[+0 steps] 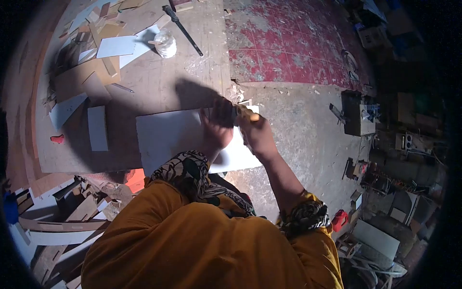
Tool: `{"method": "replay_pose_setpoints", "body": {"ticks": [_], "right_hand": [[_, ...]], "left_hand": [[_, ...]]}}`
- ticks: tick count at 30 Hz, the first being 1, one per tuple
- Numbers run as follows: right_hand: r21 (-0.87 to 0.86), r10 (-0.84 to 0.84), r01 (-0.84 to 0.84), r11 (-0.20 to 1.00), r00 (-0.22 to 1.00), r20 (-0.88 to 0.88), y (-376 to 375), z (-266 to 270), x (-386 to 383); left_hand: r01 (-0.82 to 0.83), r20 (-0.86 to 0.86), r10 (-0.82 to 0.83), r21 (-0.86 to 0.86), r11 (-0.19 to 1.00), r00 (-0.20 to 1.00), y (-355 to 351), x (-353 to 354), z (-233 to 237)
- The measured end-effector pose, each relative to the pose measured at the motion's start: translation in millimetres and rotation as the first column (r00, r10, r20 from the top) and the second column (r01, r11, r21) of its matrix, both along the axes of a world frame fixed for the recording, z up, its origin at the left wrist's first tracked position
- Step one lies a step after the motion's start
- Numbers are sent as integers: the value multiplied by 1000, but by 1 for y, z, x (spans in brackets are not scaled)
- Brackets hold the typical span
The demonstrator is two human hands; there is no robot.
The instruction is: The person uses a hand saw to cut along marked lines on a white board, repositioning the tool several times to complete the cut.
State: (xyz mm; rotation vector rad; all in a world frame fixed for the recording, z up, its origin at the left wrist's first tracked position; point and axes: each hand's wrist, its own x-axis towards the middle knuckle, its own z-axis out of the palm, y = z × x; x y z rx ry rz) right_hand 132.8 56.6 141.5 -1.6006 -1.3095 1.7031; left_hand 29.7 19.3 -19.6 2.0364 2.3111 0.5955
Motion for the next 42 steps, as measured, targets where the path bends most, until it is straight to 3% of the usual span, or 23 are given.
{"method": "replay_pose_setpoints", "body": {"ticks": [1, 3, 6, 7, 10, 11, 13, 16, 18, 20, 21, 23, 28, 30, 31, 34, 38, 40, 41, 42], "right_hand": [[-45, -3, 1, 999, 999, -33, 5, 0, -6], [-103, 64, -71, 992, 995, -76, 16, 3, 0], [-27, 76, -76, 997, 997, 30, -9, 14, 8], [-25, 51, -51, 998, 999, -12, -15, 21, 11], [-49, -29, 25, 998, 997, -68, -34, 76, 15], [-49, -37, 34, 998, 998, -59, -40, 77, 22], [-14, -9, 11, 1000, 991, 135, -47, 76, 30], [-32, -16, 19, 999, 997, 77, -48, 78, 24], [-88, -27, 28, 996, 1000, 12, -40, 52, 26], [39, -188, 199, 979, 964, -190, -32, -15, 23], [38, -186, 197, 980, 964, -188, -25, -15, 17], [-19, 38, -38, 999, 999, 16, -18, -13, 6], [6, 24, -25, 1000, 999, 40, -37, 7, 14], [98, -49, 53, 994, 998, -38, -52, 25, 20], [19, -25, 27, 999, 998, -55, -58, 50, 28], [-20, -59, 61, 998, 993, 103, -78, 63, 42], [-32, -66, 66, 997, 998, 14, -69, 35, 37], [144, -101, 116, 983, 989, -106, -49, -21, 36], [135, -115, 128, 983, 988, -99, -44, -20, 34], [68, -26, 28, 997, 999, -35, -28, -21, 23]], "left_hand": [[36, -49, -40, -78, 996, 998, -1, -3, 12], [39, -22, -40, -50, 998, 999, -3, -3, 14], [10, -16, -11, -39, 999, 1000, -3, -5, 16], [20, -25, -20, -11, 1000, 999, -4, -4, 12], [25, -15, -24, 31, 999, 1000, -2, -9, 14], [20, 11, -21, 46, 999, 1000, -1, -6, 16], [24, 14, -25, 65, 998, 1000, -3, -3, 14], [23, -57, -21, 35, 999, 998, -2, -5, 13], [32, -31, -33, -53, 998, 999, -1, -4, 16], [49, 2, -49, -65, 997, 999, -2, -5, 15], [61, 36, -59, -72, 995, 998, -3, -5, 15], [62, 33, -59, -99, 993, 998, -3, -7, 12], [47, 2, -47, -61, 997, 999, -5, -6, 11], [26, 7, -26, -71, 997, 1000, -4, -4, 8], [36, 10, -36, -78, 996, 999, -6, -4, 11], [20, 42, -20, -2, 1000, 999, -2, -4, 22], [38, -16, -40, -127, 991, 999, 0, -7, 23], [44, 36, -38, -188, 981, 999, -1, -4, 20], [58, 44, -50, -197, 979, 998, -6, 3, 19], [54, 3, -54, -197, 979, 999, 1, -1, 17]]}}
